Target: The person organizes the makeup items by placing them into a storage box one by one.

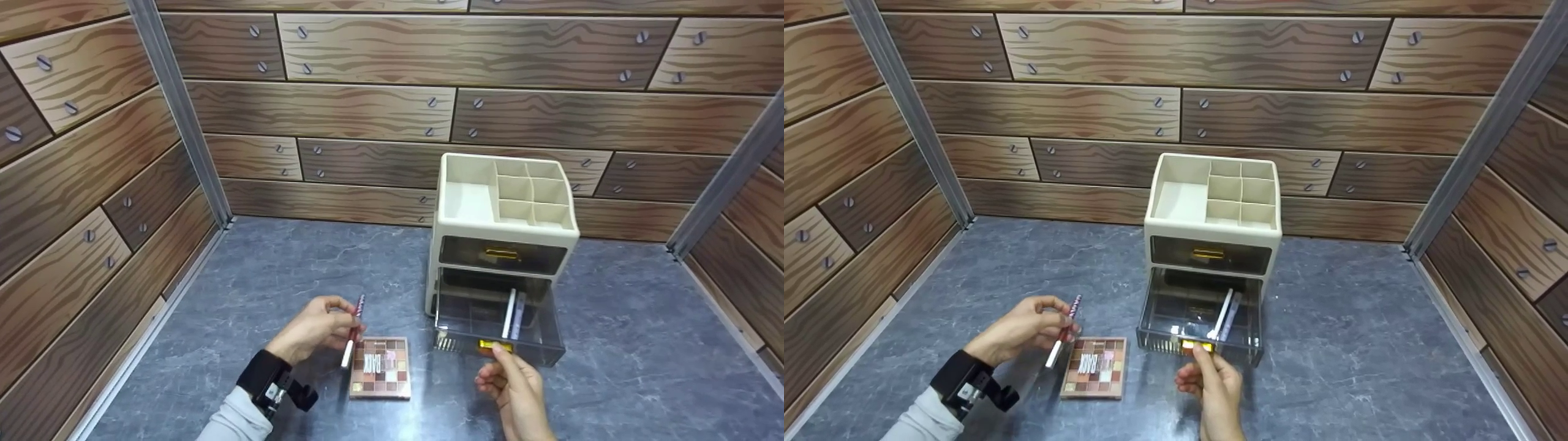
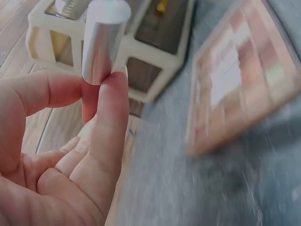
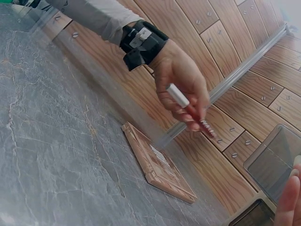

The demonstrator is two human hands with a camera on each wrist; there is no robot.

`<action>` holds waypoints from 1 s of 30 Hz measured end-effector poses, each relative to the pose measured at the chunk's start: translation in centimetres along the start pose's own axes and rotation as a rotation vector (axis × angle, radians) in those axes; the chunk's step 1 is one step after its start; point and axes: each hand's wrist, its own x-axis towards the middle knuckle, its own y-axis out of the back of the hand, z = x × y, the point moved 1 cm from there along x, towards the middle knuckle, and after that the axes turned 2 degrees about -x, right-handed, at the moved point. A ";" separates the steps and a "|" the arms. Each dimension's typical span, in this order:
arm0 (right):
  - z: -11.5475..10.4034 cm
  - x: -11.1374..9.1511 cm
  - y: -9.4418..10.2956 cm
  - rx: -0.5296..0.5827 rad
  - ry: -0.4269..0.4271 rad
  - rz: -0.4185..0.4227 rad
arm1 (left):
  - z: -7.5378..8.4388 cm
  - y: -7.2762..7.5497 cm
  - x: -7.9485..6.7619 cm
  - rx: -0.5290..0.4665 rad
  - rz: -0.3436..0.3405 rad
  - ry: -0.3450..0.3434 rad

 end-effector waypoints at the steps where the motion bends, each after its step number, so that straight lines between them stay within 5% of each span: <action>1: 0.0 0.0 0.0 0.002 -0.002 0.000 | 0.3 -0.2 0.1 -0.017 -0.018 0.002; 18: 0.1 0.0 0.0 0.001 -0.020 0.034 | 5.2 -3.5 1.2 -0.170 -0.238 -0.016; 30: 0.1 0.1 0.0 -0.019 -0.012 0.046 | 6.6 -5.8 2.4 -0.167 -0.293 -0.034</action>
